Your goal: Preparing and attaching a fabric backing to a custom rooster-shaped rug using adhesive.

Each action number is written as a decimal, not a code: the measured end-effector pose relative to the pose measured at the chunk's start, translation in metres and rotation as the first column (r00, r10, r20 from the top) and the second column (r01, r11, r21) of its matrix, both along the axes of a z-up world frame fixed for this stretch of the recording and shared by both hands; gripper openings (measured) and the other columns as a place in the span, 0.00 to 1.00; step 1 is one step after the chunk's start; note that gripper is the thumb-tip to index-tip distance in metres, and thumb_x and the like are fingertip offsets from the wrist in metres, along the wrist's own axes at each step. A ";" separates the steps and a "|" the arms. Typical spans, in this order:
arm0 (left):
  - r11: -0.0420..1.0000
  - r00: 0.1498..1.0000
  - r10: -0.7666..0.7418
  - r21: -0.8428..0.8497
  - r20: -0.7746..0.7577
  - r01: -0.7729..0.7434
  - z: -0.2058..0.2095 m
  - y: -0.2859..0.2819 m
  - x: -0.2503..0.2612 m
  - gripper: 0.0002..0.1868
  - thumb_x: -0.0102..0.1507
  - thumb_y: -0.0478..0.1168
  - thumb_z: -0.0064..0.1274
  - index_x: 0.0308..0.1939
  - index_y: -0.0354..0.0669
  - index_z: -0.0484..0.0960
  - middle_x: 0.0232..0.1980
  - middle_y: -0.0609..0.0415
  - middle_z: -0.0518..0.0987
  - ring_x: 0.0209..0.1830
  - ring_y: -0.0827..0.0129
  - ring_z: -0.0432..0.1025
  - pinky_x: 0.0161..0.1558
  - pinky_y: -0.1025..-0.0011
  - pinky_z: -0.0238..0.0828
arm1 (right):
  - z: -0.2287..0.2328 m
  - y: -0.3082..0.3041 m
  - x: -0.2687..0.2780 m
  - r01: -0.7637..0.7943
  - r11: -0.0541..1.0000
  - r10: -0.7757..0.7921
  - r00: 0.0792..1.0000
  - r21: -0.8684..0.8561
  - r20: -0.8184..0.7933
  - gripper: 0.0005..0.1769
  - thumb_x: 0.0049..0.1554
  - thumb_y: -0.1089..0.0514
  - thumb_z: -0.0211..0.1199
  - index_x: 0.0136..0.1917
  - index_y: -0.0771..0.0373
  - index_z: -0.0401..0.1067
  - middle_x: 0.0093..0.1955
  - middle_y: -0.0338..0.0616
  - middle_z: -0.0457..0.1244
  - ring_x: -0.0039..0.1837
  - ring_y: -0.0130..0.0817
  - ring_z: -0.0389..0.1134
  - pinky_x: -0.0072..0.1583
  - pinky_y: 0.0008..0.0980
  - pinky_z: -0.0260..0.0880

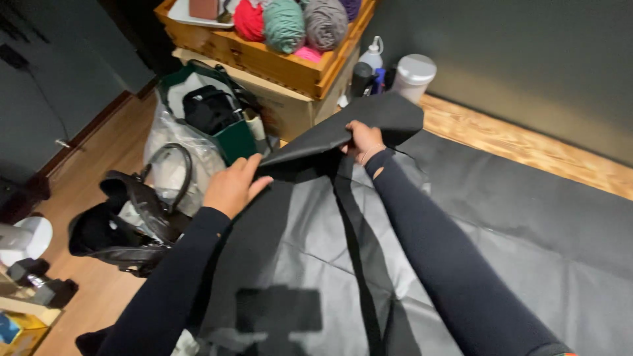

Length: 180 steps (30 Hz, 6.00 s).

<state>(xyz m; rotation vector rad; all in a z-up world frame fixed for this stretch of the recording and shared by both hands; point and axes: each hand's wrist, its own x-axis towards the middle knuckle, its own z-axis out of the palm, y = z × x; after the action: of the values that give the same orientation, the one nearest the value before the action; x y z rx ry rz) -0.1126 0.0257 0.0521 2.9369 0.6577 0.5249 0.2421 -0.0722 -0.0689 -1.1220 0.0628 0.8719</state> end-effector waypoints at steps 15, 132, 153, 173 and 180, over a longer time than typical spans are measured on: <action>0.915 0.896 0.398 0.159 -0.199 -0.371 -0.091 -0.055 -0.104 0.52 0.51 0.59 0.65 0.78 0.66 0.59 0.78 0.42 0.53 0.78 0.40 0.47 0.72 0.34 0.43 | 0.122 0.048 -0.015 -0.145 0.932 0.273 0.884 -0.332 0.380 0.18 0.50 0.53 0.71 0.48 0.65 0.71 0.43 0.36 0.64 0.43 0.28 0.68 0.47 0.39 0.75; -0.120 0.977 -0.107 -0.978 0.182 0.169 -0.212 -0.262 0.163 0.21 0.69 0.55 0.56 0.51 0.40 0.79 0.38 0.46 0.72 0.33 0.62 0.59 0.35 0.60 0.56 | 0.047 -0.372 -0.053 0.275 0.838 0.251 0.575 -0.472 0.779 0.31 0.53 0.68 0.52 0.70 0.64 0.65 0.52 0.48 0.68 0.55 0.35 0.68 0.60 0.33 0.68; 0.239 0.736 -0.492 -0.742 0.464 0.627 -0.001 -0.265 0.282 0.51 0.52 0.61 0.71 0.67 0.32 0.67 0.62 0.41 0.77 0.63 0.58 0.74 0.63 0.63 0.69 | 0.088 -0.283 -0.101 0.783 0.561 -0.225 0.456 -0.268 0.861 0.34 0.60 0.60 0.56 0.77 0.67 0.55 0.63 0.66 0.66 0.66 0.57 0.68 0.65 0.42 0.69; 0.734 0.886 -0.419 -0.500 0.201 0.460 -0.020 -0.151 0.370 0.22 0.60 0.41 0.61 0.58 0.39 0.82 0.51 0.39 0.84 0.53 0.49 0.78 0.55 0.59 0.72 | 0.001 -0.530 -0.232 0.132 0.595 0.720 0.350 -0.793 0.599 0.56 0.40 0.37 0.77 0.75 0.60 0.61 0.75 0.60 0.53 0.77 0.59 0.49 0.72 0.55 0.47; 0.742 0.921 -0.318 -0.547 0.224 0.389 -0.016 -0.143 0.361 0.20 0.61 0.36 0.61 0.57 0.39 0.83 0.51 0.43 0.85 0.52 0.56 0.80 0.55 0.64 0.72 | -0.094 -0.601 -0.275 0.198 0.563 0.797 0.125 -0.802 0.590 0.29 0.59 0.43 0.67 0.69 0.57 0.71 0.75 0.46 0.58 0.78 0.52 0.49 0.74 0.63 0.43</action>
<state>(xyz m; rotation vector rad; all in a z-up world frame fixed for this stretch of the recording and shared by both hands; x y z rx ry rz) 0.2484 -0.1169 0.0363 2.3308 0.1742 0.3624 -0.0334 -0.6728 -0.1633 -2.4808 -1.1502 0.2883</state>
